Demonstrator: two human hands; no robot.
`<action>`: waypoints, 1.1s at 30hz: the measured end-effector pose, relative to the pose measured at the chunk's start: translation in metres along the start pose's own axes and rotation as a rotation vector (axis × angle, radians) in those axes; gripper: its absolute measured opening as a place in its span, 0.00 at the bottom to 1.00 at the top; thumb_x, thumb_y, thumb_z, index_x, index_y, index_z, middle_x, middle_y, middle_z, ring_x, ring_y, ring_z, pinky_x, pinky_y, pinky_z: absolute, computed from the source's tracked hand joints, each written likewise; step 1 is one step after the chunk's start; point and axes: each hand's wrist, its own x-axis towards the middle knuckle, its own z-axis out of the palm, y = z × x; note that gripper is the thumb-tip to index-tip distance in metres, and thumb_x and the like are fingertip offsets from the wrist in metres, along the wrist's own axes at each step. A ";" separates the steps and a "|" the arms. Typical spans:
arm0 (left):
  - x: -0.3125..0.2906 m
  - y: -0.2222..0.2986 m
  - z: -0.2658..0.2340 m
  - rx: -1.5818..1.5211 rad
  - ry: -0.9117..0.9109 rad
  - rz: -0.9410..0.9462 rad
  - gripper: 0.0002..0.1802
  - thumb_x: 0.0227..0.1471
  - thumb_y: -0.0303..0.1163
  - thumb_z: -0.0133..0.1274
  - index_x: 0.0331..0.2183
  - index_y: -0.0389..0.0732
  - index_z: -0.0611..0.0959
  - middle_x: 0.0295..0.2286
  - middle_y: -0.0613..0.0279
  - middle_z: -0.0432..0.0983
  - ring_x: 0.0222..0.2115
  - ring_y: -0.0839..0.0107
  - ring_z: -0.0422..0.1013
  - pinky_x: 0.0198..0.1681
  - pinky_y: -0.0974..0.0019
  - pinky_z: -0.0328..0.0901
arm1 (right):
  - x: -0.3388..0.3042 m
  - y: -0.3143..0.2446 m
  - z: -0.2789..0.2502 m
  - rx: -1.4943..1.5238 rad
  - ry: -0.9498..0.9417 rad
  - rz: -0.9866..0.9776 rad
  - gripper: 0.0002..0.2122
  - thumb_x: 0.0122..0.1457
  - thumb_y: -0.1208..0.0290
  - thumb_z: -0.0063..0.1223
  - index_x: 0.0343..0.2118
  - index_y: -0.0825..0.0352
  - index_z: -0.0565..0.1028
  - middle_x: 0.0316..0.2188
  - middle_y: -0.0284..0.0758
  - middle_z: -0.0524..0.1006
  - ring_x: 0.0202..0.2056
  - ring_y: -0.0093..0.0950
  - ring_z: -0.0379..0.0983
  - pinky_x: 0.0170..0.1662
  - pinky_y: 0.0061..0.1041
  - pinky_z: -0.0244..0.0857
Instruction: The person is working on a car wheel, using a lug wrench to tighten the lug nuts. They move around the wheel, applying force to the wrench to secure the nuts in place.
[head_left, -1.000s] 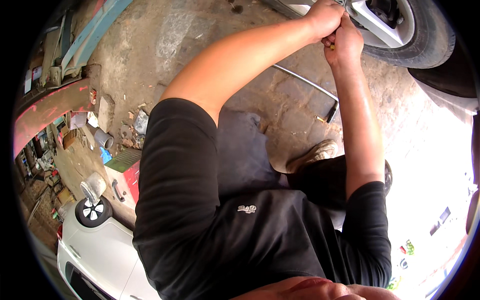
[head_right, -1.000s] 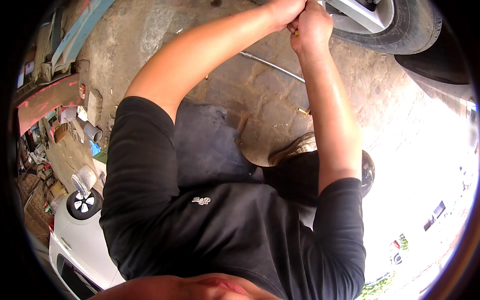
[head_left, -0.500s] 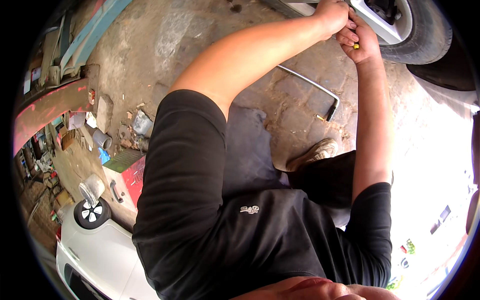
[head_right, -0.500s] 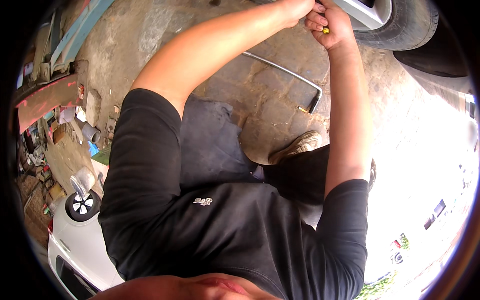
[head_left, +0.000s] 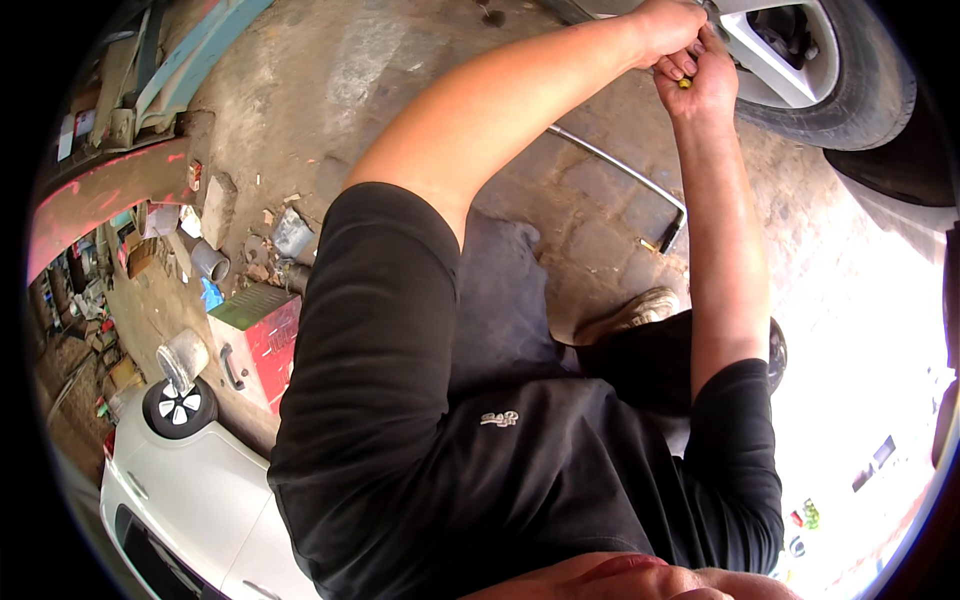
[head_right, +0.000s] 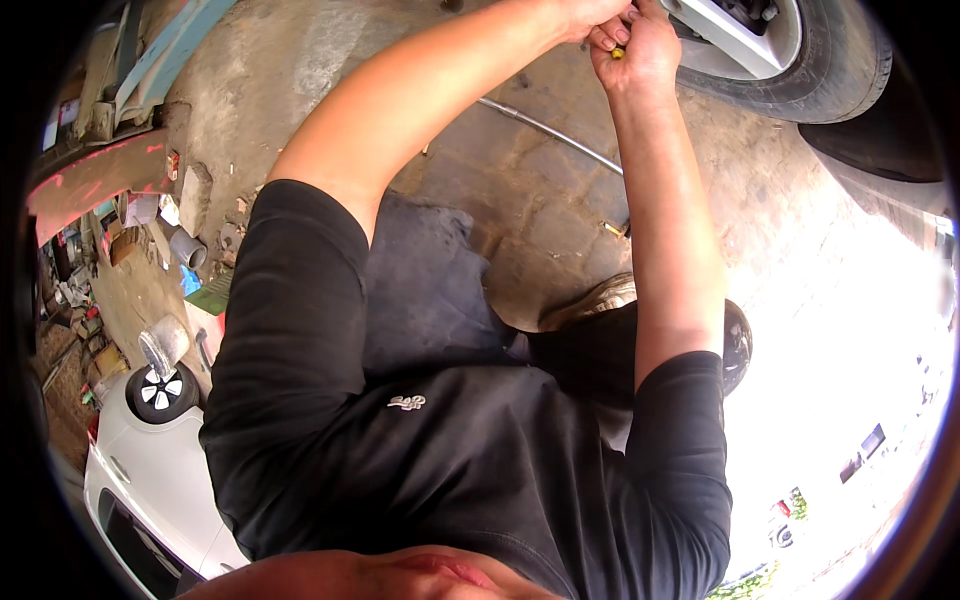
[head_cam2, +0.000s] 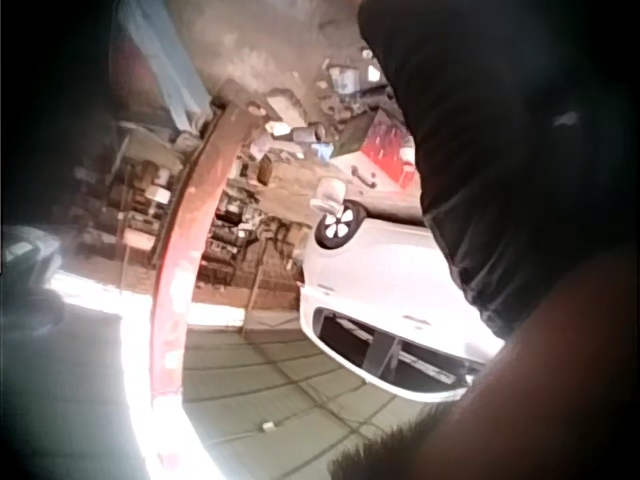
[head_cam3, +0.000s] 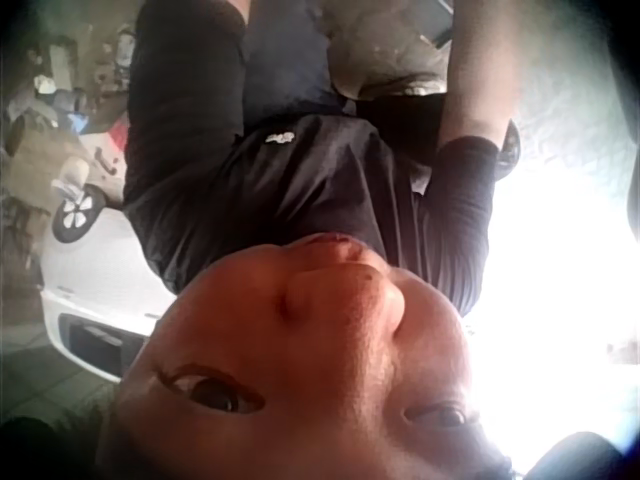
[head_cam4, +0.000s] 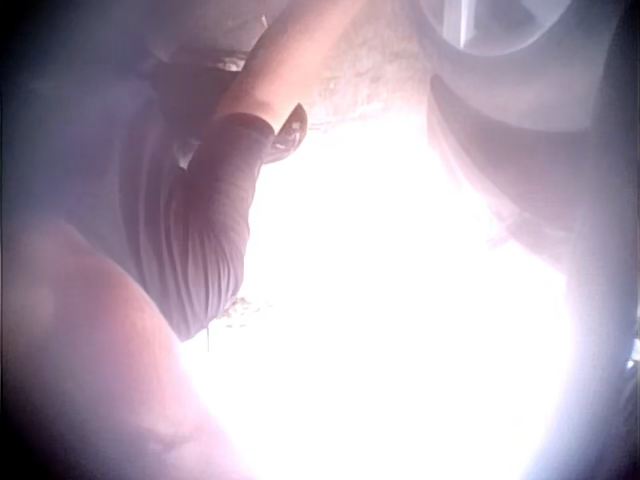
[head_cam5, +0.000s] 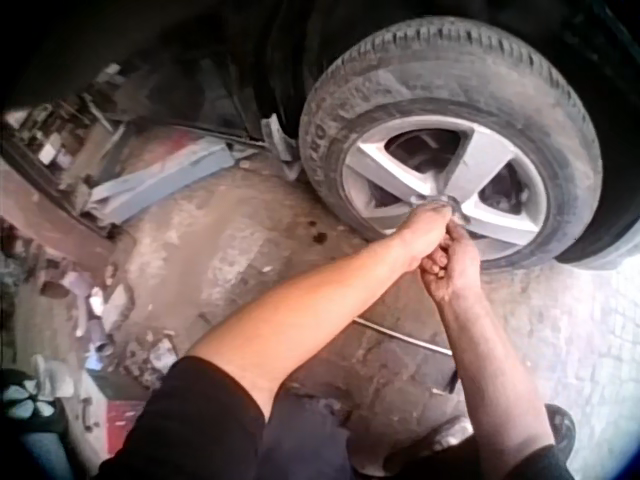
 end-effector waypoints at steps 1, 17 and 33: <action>0.002 -0.001 -0.004 0.009 -0.008 0.011 0.21 0.60 0.46 0.32 0.39 0.42 0.72 0.17 0.55 0.71 0.07 0.70 0.63 0.05 0.69 0.57 | 0.002 0.003 0.000 0.010 -0.002 -0.011 0.11 0.65 0.66 0.35 0.26 0.63 0.64 0.14 0.22 0.60 0.10 0.15 0.50 0.13 0.17 0.45; 0.035 -0.043 -0.021 -0.170 -0.128 0.184 0.17 0.57 0.42 0.38 0.31 0.39 0.75 0.16 0.59 0.71 0.13 0.69 0.67 0.14 0.67 0.63 | -0.024 0.023 0.013 -0.213 0.138 -0.085 0.10 0.65 0.65 0.36 0.31 0.64 0.66 0.15 0.25 0.60 0.12 0.18 0.51 0.15 0.20 0.46; 0.006 -0.005 -0.086 0.068 0.048 0.258 0.07 0.52 0.33 0.49 0.31 0.39 0.76 0.25 0.63 0.75 0.22 0.75 0.70 0.23 0.71 0.66 | -0.051 0.065 -0.054 -1.273 -0.079 -0.055 0.14 0.63 0.61 0.44 0.31 0.67 0.75 0.16 0.29 0.68 0.19 0.15 0.61 0.24 0.19 0.57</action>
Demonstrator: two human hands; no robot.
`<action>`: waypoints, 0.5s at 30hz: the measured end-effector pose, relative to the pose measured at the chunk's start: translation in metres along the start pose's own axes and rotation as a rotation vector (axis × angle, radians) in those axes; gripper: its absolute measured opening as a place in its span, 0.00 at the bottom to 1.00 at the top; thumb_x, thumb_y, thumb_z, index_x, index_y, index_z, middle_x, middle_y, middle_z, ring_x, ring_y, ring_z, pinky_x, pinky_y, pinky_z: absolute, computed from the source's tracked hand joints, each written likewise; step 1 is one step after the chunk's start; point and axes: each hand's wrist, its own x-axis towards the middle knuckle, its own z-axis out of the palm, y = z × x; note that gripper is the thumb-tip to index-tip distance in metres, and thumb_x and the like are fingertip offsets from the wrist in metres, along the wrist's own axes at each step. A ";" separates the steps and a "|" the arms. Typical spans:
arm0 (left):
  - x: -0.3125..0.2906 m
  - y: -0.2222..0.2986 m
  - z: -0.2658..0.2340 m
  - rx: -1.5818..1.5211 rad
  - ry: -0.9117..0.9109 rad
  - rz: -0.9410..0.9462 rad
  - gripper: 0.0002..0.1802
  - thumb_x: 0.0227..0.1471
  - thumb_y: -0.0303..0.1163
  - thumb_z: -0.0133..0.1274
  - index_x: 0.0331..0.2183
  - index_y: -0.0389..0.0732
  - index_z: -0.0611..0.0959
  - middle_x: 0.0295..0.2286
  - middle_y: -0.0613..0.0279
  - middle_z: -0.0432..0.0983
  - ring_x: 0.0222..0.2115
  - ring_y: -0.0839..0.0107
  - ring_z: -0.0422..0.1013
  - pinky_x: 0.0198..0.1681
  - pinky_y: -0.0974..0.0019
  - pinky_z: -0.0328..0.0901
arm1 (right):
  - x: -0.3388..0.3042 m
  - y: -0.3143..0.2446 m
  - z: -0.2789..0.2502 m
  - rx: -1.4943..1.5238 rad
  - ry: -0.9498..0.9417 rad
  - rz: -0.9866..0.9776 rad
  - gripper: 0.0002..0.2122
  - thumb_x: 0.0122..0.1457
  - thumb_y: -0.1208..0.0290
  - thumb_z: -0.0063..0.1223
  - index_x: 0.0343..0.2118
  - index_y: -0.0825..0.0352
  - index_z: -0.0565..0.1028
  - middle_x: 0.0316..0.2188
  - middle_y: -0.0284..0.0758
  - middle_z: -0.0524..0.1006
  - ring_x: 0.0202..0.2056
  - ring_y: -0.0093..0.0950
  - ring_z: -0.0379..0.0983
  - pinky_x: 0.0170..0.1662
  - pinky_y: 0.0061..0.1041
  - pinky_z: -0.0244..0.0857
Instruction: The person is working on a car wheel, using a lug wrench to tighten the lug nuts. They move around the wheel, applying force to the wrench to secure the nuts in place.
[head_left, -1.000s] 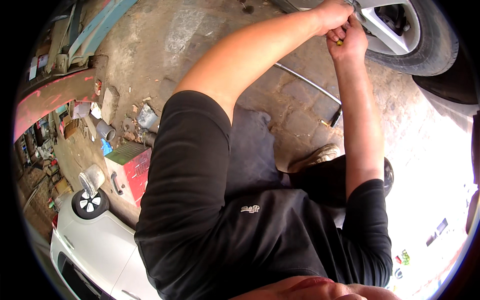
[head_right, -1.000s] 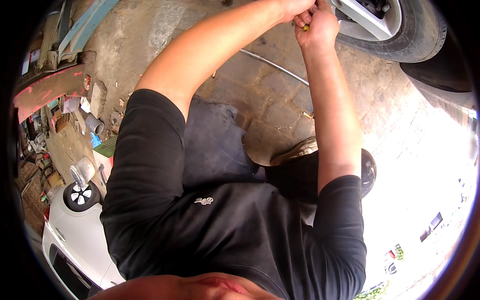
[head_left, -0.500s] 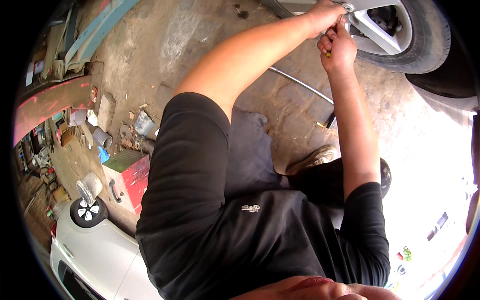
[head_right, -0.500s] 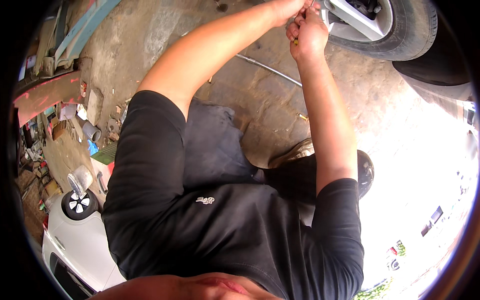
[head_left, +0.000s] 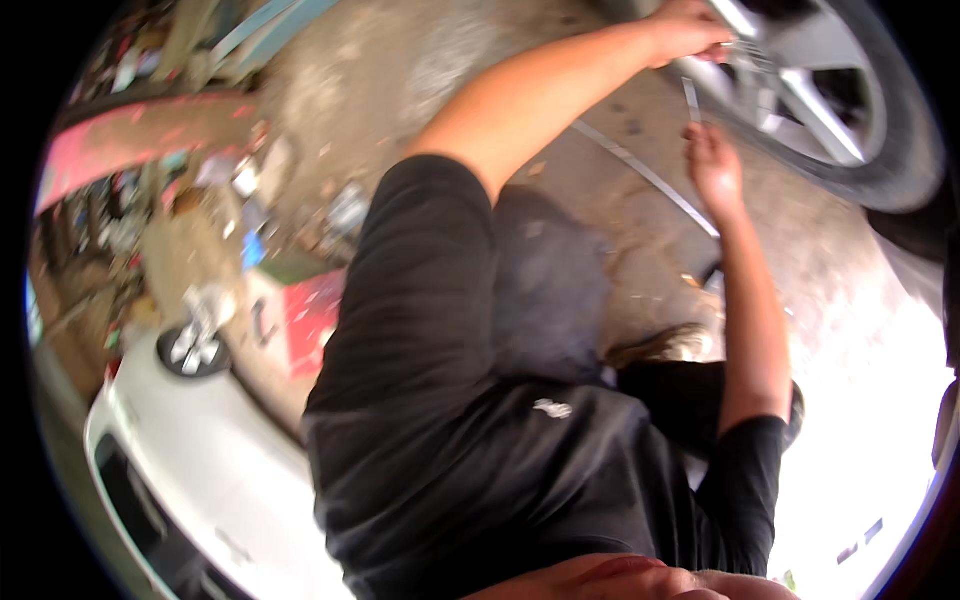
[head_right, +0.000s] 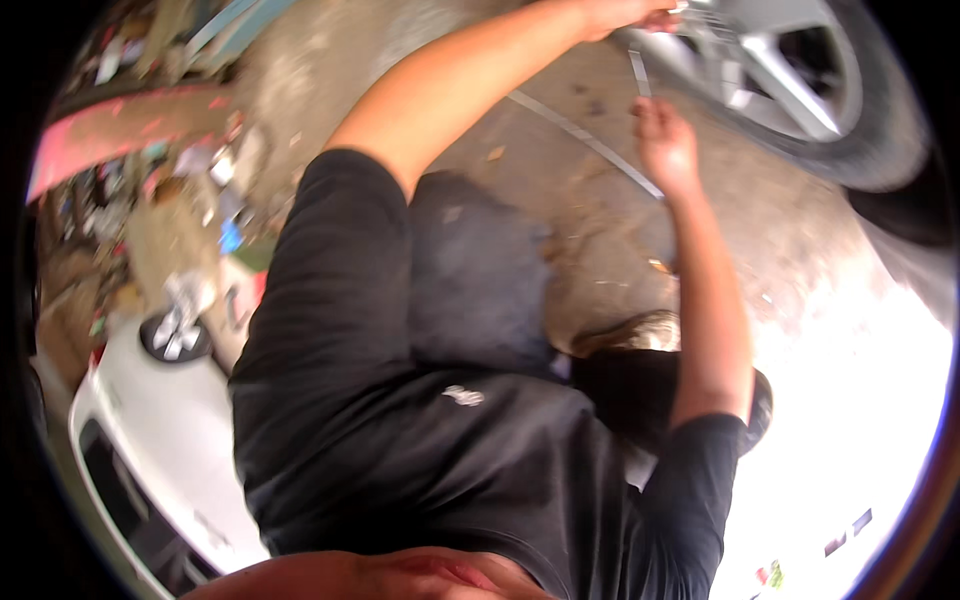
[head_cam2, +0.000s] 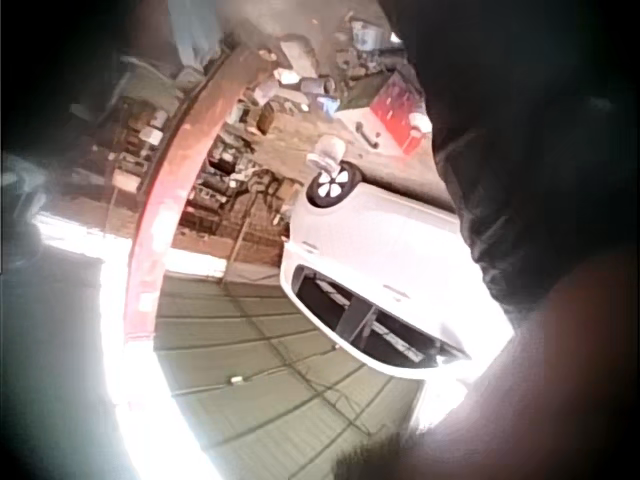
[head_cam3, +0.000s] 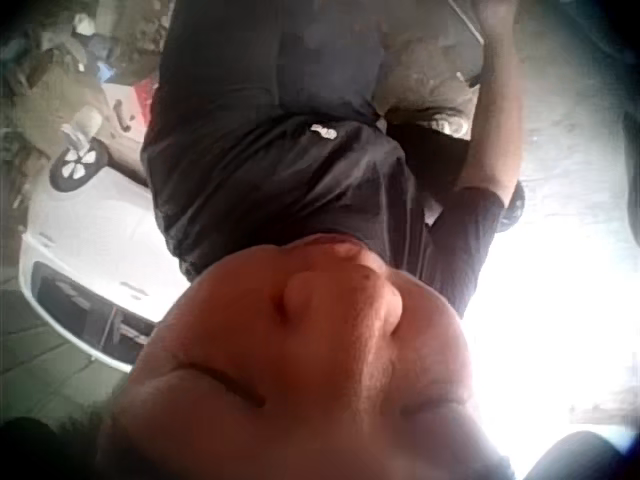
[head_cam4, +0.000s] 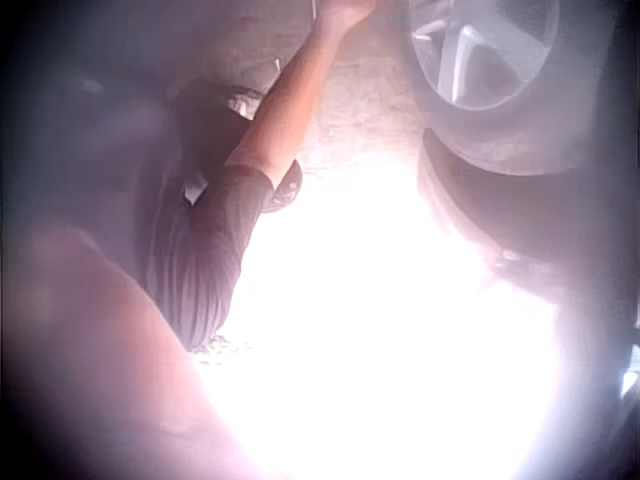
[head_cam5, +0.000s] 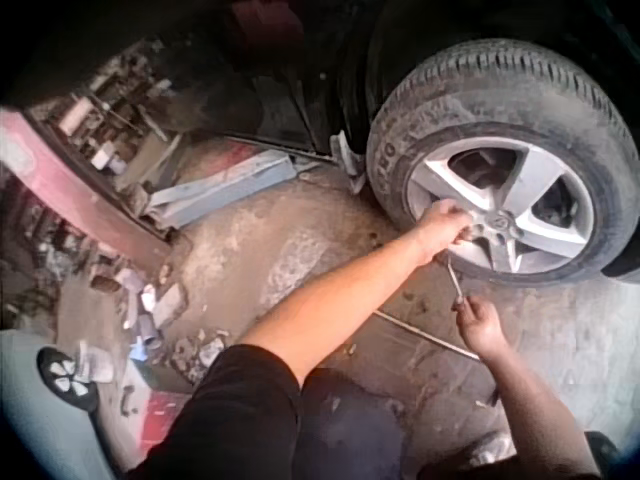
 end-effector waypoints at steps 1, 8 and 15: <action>-0.009 -0.005 -0.021 -0.043 0.015 0.104 0.07 0.51 0.33 0.50 0.30 0.39 0.76 0.23 0.64 0.74 0.22 0.76 0.70 0.23 0.72 0.65 | 0.004 0.030 0.009 0.001 -0.019 -0.103 0.14 0.64 0.60 0.43 0.34 0.66 0.75 0.18 0.26 0.67 0.21 0.15 0.60 0.25 0.19 0.57; -0.220 -0.096 -0.295 0.336 0.473 -0.279 0.21 0.46 0.31 0.56 0.44 0.39 0.73 0.37 0.54 0.72 0.32 0.68 0.70 0.34 0.57 0.72 | -0.003 0.062 0.049 -0.230 -0.226 -0.088 0.14 0.63 0.59 0.45 0.37 0.67 0.73 0.18 0.26 0.64 0.22 0.16 0.60 0.27 0.19 0.56; -0.514 -0.205 -0.343 1.063 0.984 -0.941 0.25 0.38 0.43 0.59 0.37 0.35 0.80 0.28 0.49 0.78 0.27 0.56 0.76 0.31 0.60 0.70 | 0.001 0.106 0.056 -0.237 -0.352 0.164 0.14 0.62 0.60 0.46 0.41 0.66 0.71 0.16 0.26 0.64 0.16 0.15 0.57 0.20 0.20 0.53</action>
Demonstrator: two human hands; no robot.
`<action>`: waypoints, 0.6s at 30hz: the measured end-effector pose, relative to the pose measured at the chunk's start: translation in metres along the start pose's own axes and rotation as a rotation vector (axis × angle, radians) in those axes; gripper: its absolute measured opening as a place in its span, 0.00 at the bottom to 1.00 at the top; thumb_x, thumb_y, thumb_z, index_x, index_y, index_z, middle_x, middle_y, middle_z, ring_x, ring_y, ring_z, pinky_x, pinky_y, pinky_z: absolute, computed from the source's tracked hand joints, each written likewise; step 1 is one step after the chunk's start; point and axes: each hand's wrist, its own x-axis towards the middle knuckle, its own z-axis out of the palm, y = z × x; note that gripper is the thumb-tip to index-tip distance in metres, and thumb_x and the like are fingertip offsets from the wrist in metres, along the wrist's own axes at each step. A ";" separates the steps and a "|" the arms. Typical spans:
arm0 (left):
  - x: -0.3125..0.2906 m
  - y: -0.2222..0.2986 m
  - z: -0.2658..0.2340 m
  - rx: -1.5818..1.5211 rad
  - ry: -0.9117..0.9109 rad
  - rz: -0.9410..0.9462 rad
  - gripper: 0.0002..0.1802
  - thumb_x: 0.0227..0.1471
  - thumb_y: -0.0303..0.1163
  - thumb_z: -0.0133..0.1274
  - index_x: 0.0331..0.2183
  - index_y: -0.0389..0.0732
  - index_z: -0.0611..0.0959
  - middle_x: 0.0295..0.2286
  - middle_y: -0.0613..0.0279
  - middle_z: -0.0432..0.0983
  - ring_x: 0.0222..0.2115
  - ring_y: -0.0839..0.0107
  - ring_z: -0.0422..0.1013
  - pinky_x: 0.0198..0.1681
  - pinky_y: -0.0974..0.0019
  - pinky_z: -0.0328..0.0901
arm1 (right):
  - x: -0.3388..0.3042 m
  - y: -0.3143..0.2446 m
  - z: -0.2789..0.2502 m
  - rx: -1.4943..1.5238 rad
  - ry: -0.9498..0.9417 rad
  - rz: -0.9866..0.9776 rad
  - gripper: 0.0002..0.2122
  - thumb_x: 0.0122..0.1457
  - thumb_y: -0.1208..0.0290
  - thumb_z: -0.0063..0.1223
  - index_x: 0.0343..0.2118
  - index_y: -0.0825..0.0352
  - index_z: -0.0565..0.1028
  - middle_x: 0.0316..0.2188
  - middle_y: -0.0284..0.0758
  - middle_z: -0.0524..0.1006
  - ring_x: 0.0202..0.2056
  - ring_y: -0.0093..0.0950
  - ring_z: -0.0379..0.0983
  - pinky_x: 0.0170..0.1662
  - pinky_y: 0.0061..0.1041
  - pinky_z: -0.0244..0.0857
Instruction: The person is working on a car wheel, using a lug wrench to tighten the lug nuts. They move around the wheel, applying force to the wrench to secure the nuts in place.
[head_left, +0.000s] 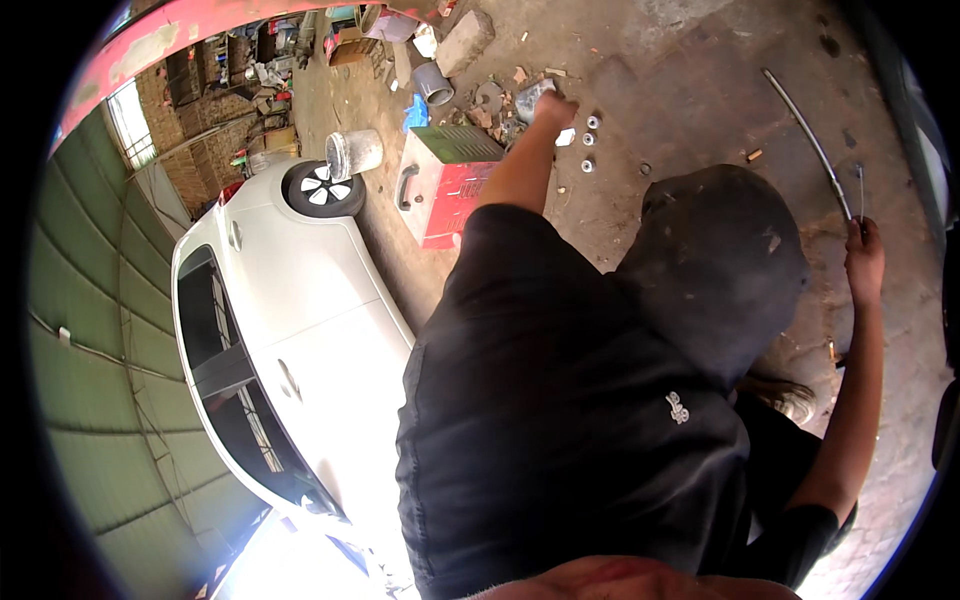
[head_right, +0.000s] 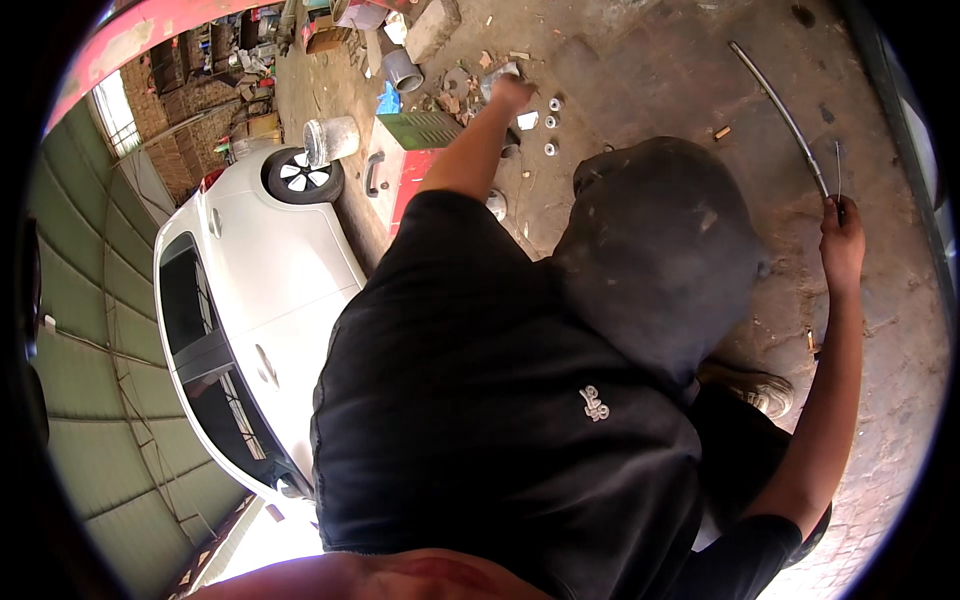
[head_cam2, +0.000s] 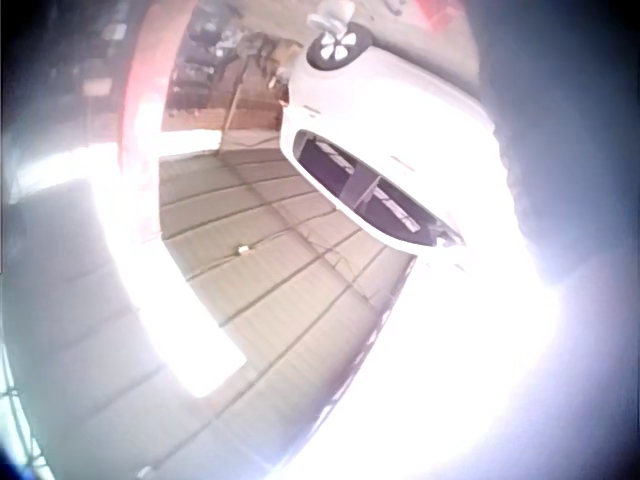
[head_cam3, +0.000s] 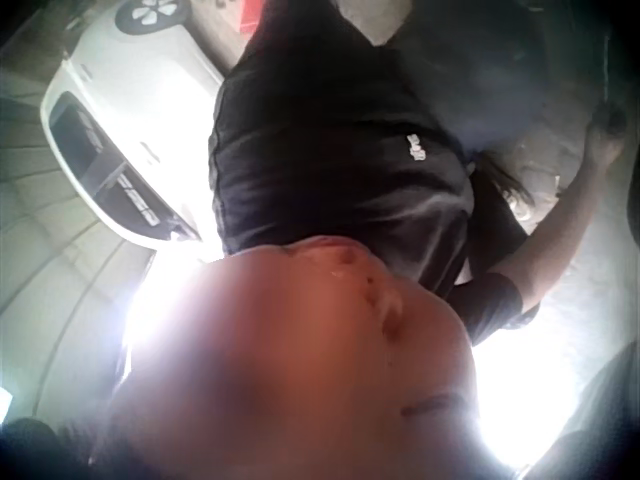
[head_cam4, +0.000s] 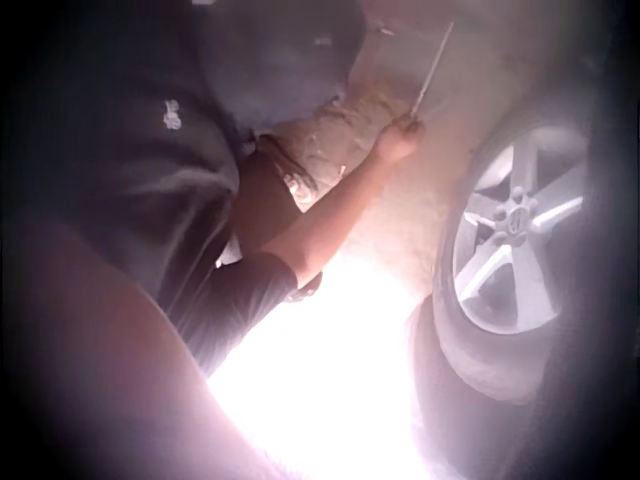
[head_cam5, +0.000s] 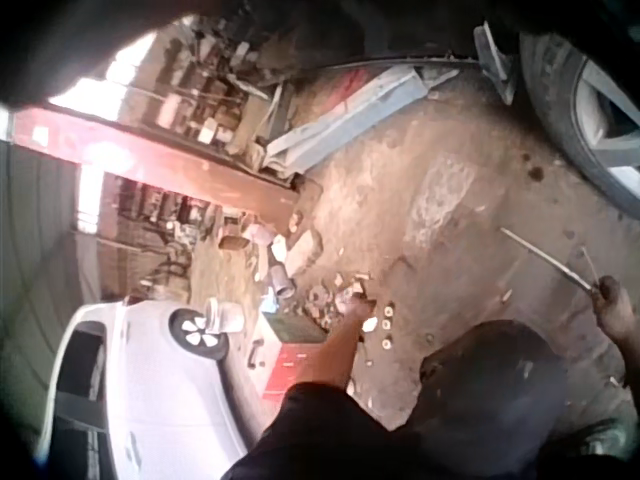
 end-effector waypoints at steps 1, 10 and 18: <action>-0.007 0.008 0.008 0.044 0.049 0.084 0.24 0.39 0.41 0.59 0.38 0.36 0.79 0.27 0.50 0.78 0.27 0.56 0.76 0.31 0.61 0.70 | -0.004 0.005 -0.010 -0.003 0.036 0.024 0.13 0.62 0.60 0.46 0.40 0.66 0.72 0.16 0.26 0.64 0.16 0.15 0.57 0.20 0.20 0.53; -0.033 -0.089 0.077 -0.030 -0.251 -0.075 0.22 0.42 0.38 0.52 0.42 0.43 0.78 0.32 0.50 0.79 0.36 0.57 0.75 0.39 0.59 0.68 | 0.002 0.028 0.028 -0.145 0.080 -0.314 0.13 0.60 0.64 0.48 0.40 0.69 0.71 0.28 0.43 0.75 0.31 0.35 0.73 0.36 0.30 0.65; -0.042 0.064 0.052 0.032 0.143 0.140 0.29 0.43 0.40 0.55 0.46 0.35 0.72 0.43 0.41 0.70 0.42 0.49 0.69 0.48 0.53 0.63 | -0.039 -0.006 0.044 0.152 -0.327 -0.164 0.22 0.57 0.70 0.52 0.55 0.65 0.64 0.46 0.46 0.74 0.47 0.35 0.72 0.49 0.29 0.65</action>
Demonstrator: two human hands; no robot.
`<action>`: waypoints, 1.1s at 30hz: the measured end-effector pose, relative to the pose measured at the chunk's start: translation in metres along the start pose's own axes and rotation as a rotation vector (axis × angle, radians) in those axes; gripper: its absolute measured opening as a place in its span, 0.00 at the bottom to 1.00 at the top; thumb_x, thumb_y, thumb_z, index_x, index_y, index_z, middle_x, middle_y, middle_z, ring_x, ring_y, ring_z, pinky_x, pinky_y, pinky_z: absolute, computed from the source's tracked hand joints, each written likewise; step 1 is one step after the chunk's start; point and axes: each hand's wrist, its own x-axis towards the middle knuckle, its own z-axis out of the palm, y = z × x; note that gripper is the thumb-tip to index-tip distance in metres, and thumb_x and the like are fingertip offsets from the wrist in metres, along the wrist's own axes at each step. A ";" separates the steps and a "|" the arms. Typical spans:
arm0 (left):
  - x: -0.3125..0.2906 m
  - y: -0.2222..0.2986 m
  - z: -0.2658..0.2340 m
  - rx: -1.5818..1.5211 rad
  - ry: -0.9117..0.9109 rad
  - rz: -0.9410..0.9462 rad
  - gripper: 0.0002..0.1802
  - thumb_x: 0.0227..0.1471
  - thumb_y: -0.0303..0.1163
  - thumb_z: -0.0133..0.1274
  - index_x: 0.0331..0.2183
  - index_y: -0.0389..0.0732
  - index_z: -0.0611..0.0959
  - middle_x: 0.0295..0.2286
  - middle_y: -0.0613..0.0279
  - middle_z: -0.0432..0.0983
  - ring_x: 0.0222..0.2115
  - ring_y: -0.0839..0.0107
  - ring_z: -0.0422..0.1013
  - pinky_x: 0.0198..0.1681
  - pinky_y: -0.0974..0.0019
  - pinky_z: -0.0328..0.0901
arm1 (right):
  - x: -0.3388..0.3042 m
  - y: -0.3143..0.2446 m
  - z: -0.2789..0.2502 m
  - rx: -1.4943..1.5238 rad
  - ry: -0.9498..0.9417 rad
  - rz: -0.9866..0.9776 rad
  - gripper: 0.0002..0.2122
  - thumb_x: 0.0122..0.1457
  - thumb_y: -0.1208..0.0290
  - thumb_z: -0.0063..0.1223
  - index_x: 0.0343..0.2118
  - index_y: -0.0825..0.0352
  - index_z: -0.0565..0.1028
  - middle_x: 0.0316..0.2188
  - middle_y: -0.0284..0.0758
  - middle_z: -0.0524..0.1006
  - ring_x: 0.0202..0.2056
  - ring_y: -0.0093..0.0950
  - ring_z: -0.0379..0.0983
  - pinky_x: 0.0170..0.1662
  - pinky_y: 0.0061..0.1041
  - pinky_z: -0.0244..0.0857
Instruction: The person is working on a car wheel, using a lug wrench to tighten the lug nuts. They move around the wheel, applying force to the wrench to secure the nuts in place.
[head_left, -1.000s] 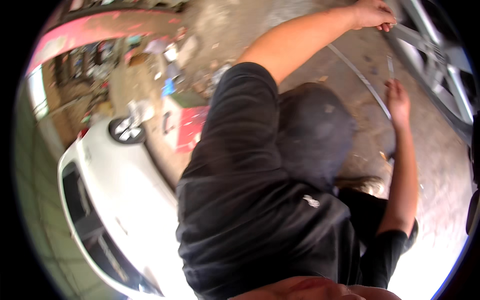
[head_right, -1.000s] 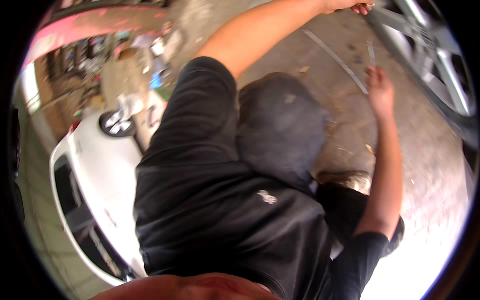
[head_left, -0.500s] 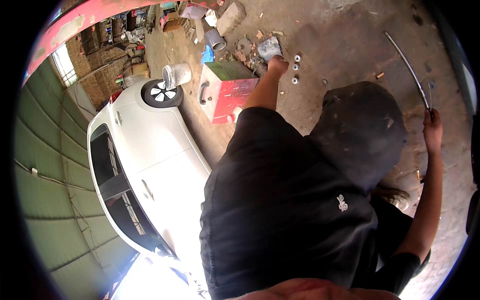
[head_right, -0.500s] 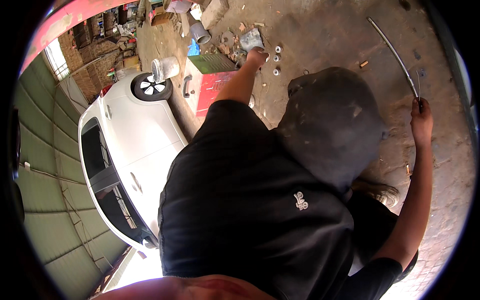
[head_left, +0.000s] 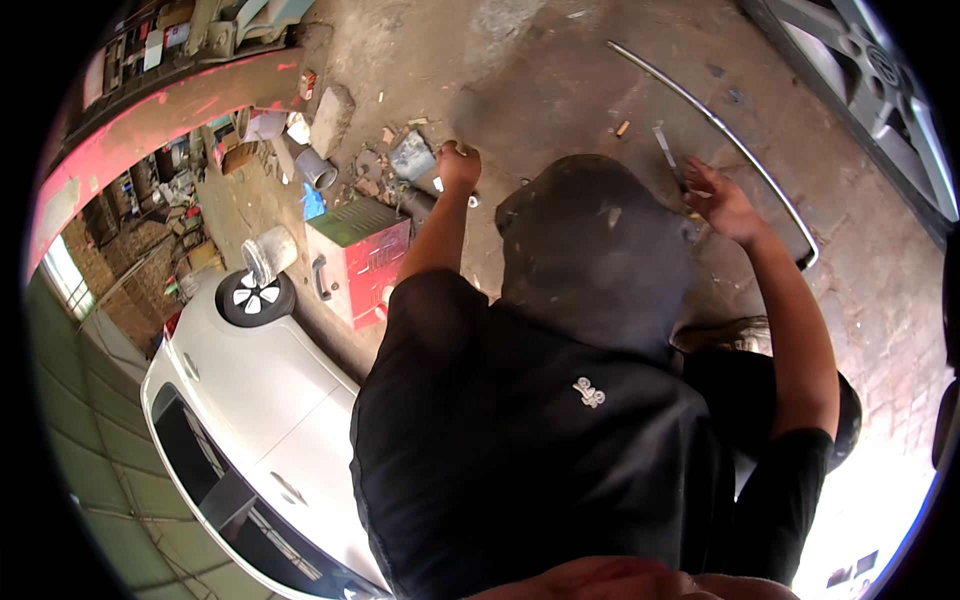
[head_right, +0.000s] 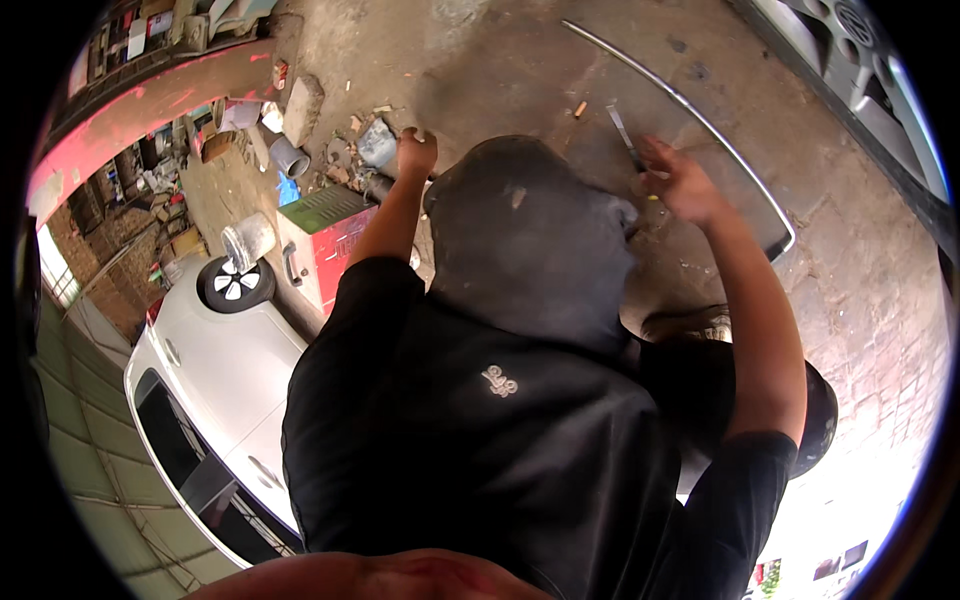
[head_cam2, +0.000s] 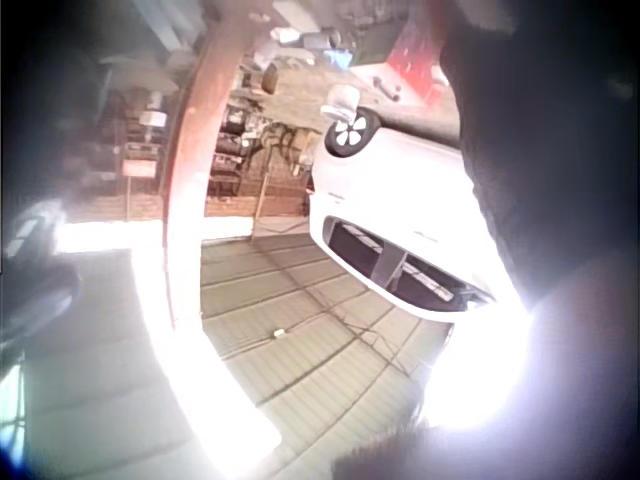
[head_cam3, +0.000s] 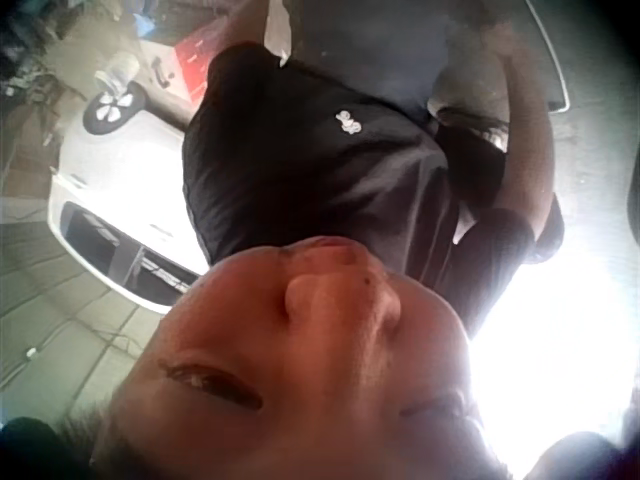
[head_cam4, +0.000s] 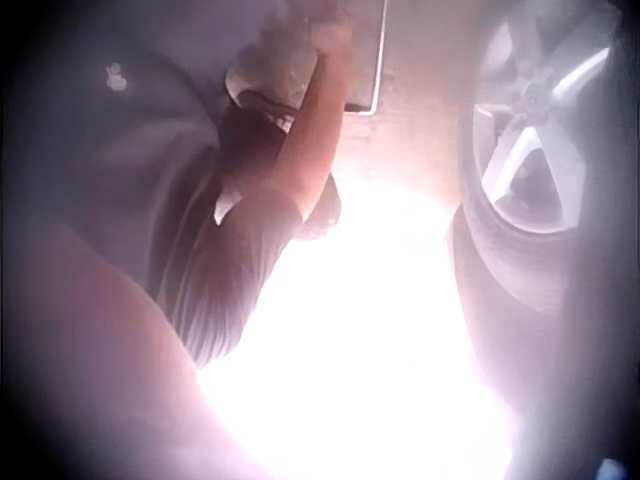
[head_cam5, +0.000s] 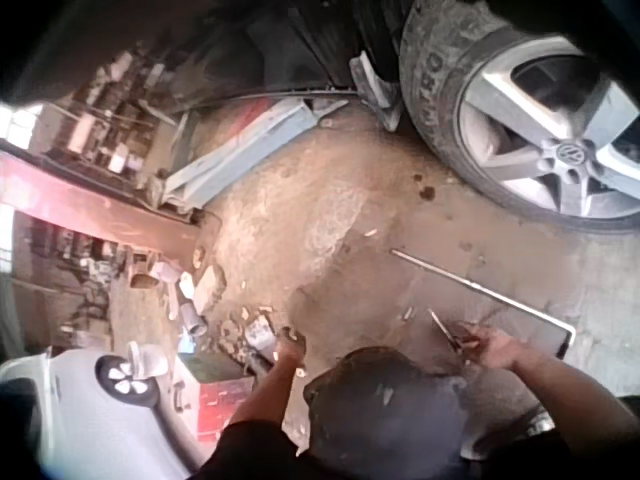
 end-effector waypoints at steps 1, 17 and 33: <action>-0.001 0.024 -0.003 -0.109 -0.007 0.057 0.28 0.43 0.38 0.55 0.46 0.34 0.72 0.43 0.41 0.70 0.42 0.50 0.70 0.47 0.54 0.64 | 0.001 0.002 0.005 0.053 -0.019 0.000 0.22 0.57 0.69 0.52 0.55 0.65 0.64 0.46 0.46 0.74 0.48 0.35 0.72 0.50 0.29 0.65; -0.033 0.329 0.007 0.005 -0.342 1.194 0.20 0.50 0.38 0.51 0.44 0.39 0.72 0.45 0.48 0.68 0.42 0.51 0.70 0.46 0.53 0.65 | -0.052 0.050 -0.078 -0.253 0.496 0.494 0.19 0.55 0.62 0.50 0.46 0.69 0.71 0.40 0.44 0.77 0.43 0.38 0.74 0.47 0.32 0.65; -0.111 0.149 0.028 0.015 -0.498 0.482 0.17 0.48 0.37 0.49 0.38 0.38 0.70 0.39 0.43 0.69 0.39 0.45 0.70 0.41 0.49 0.67 | -0.064 0.125 -0.104 -0.598 0.679 0.300 0.16 0.53 0.61 0.51 0.40 0.68 0.74 0.36 0.45 0.77 0.39 0.43 0.74 0.44 0.38 0.67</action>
